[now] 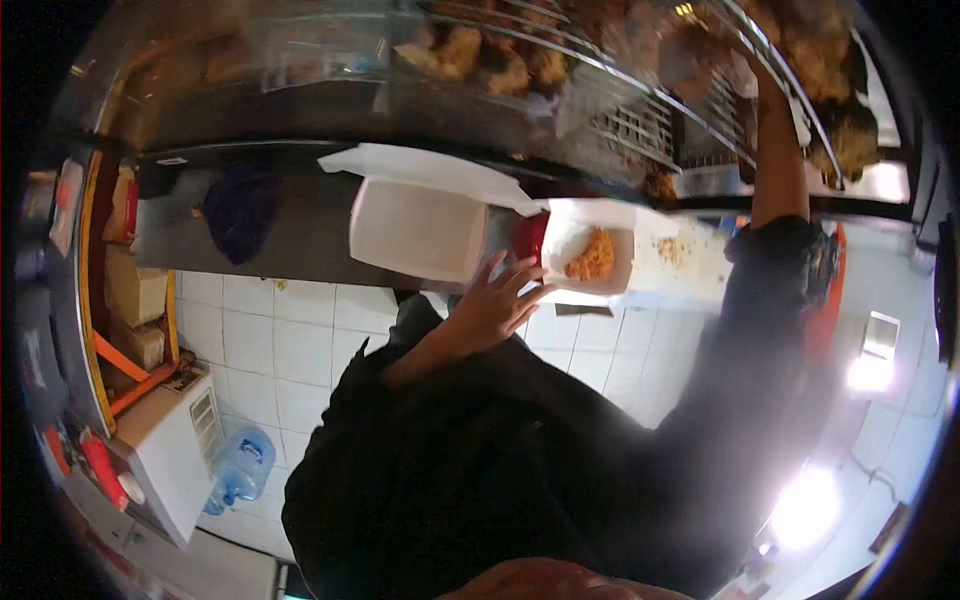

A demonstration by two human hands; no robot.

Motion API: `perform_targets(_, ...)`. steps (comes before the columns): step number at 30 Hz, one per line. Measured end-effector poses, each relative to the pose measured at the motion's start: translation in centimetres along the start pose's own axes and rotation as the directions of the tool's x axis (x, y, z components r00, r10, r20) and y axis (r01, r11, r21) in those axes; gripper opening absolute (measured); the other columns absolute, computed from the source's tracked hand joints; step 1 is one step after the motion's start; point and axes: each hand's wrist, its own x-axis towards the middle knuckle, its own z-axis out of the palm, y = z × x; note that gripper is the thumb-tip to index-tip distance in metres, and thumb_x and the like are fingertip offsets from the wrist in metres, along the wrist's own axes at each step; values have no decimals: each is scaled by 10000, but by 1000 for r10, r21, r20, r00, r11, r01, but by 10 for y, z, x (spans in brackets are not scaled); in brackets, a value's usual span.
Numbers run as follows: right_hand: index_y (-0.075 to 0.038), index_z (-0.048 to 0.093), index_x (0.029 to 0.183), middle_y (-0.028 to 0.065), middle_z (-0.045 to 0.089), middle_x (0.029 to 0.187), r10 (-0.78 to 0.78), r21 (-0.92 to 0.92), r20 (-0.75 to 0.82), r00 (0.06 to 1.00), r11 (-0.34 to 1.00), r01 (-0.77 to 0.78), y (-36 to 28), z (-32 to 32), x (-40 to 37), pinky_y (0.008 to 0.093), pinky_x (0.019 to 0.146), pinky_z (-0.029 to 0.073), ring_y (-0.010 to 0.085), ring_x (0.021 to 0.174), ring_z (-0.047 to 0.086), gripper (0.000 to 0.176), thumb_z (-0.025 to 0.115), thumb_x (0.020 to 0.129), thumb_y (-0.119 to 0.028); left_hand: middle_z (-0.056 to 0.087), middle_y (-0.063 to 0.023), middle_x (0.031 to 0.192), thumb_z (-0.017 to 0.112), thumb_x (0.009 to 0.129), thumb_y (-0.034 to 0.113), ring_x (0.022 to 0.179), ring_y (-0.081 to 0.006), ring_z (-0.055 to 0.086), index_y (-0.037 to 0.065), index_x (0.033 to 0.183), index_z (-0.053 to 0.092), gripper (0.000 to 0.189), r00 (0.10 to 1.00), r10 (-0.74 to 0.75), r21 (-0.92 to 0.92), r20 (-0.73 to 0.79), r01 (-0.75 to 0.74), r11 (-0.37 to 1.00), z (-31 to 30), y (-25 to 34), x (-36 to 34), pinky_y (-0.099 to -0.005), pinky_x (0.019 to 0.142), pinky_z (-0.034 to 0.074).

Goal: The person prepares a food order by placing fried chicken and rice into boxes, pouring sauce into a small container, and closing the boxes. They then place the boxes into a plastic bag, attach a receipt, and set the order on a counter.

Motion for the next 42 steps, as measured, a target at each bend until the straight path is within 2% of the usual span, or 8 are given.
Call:
perform_targets(11, -53, 563, 1189, 155, 593, 1192, 58, 31, 10, 998, 998, -58, 16, -4, 2, 370, 763, 521, 324, 979, 619, 424, 694, 811, -194, 572, -105, 1231, 493, 942, 110, 1244, -286, 466, 88, 1183, 582, 258, 863, -476, -50, -169, 474, 879, -117, -29, -78, -454, 1072, 304)
perform_targets(23, -49, 568, 1181, 159, 593, 1189, 100, 251, -431, 897, 968, 13, 5, -26, -151, 363, 763, 526, 316, 975, 622, 465, 731, 778, -214, 504, -47, 1321, 677, 816, 239, 1366, -254, 306, 169, 1069, 668, 262, 948, -315, 317, 50, 284, 905, -90, -91, -80, -582, 1141, 105)
perform_targets(26, -49, 569, 1179, 160, 594, 1189, 60, 229, -563, 824, 970, 85, -17, -23, -168, 362, 763, 527, 313, 974, 623, 475, 740, 770, -219, 537, -22, 1263, 716, 754, 190, 1306, -246, 386, 180, 876, 705, 123, 969, -246, 342, 0, 231, 911, -72, -96, -79, -638, 1107, 126)
perform_targets(32, -43, 562, 1186, 171, 585, 1197, 41, 165, -821, 570, 972, 168, -122, -54, -208, 376, 813, 520, 314, 1009, 609, 561, 790, 718, -249, 583, -2, 1191, 712, 756, 201, 1267, -226, 432, 195, 844, 706, 88, 956, -277, 360, -91, 291, 886, -60, -84, -76, -647, 1073, 148)
perform_targets(34, -37, 554, 1191, 185, 573, 1199, 227, 642, -575, 786, 720, 262, -183, -38, -236, 405, 859, 496, 325, 1058, 581, 616, 813, 683, -271, 595, 12, 1154, 704, 768, 218, 1241, -205, 455, 197, 838, 696, 74, 949, -282, 369, -139, 314, 875, -51, -80, -76, -646, 1067, 147)
perform_targets(36, -39, 522, 1216, 192, 558, 1190, 216, 821, -292, 932, 556, 128, -245, -14, -262, 454, 929, 450, 347, 1114, 535, 635, 807, 695, -264, 596, 15, 1144, 699, 777, 224, 1232, -195, 462, 199, 849, 691, 77, 944, -294, 379, -148, 329, 865, -43, -78, -75, -641, 1067, 148)
perform_targets(40, -64, 423, 1343, 213, 473, 1280, 112, 747, 58, 992, 654, -118, -310, 19, -247, 444, 926, 483, 396, 1172, 484, 677, 723, 790, -314, 574, 27, 1167, 665, 829, 266, 1231, -176, 455, 187, 933, 688, 132, 934, -334, 395, -130, 358, 846, -34, -76, -80, -621, 1054, 145)
perform_targets(42, -88, 447, 1333, 222, 462, 1281, 16, 604, 471, 882, 723, -336, -313, 6, -237, 406, 979, 434, 360, 1188, 471, 611, 696, 809, -280, 573, 27, 1167, 661, 835, 260, 1232, -175, 453, 177, 939, 685, 136, 928, -342, 394, -147, 372, 840, -34, -81, -79, -610, 1057, 143)
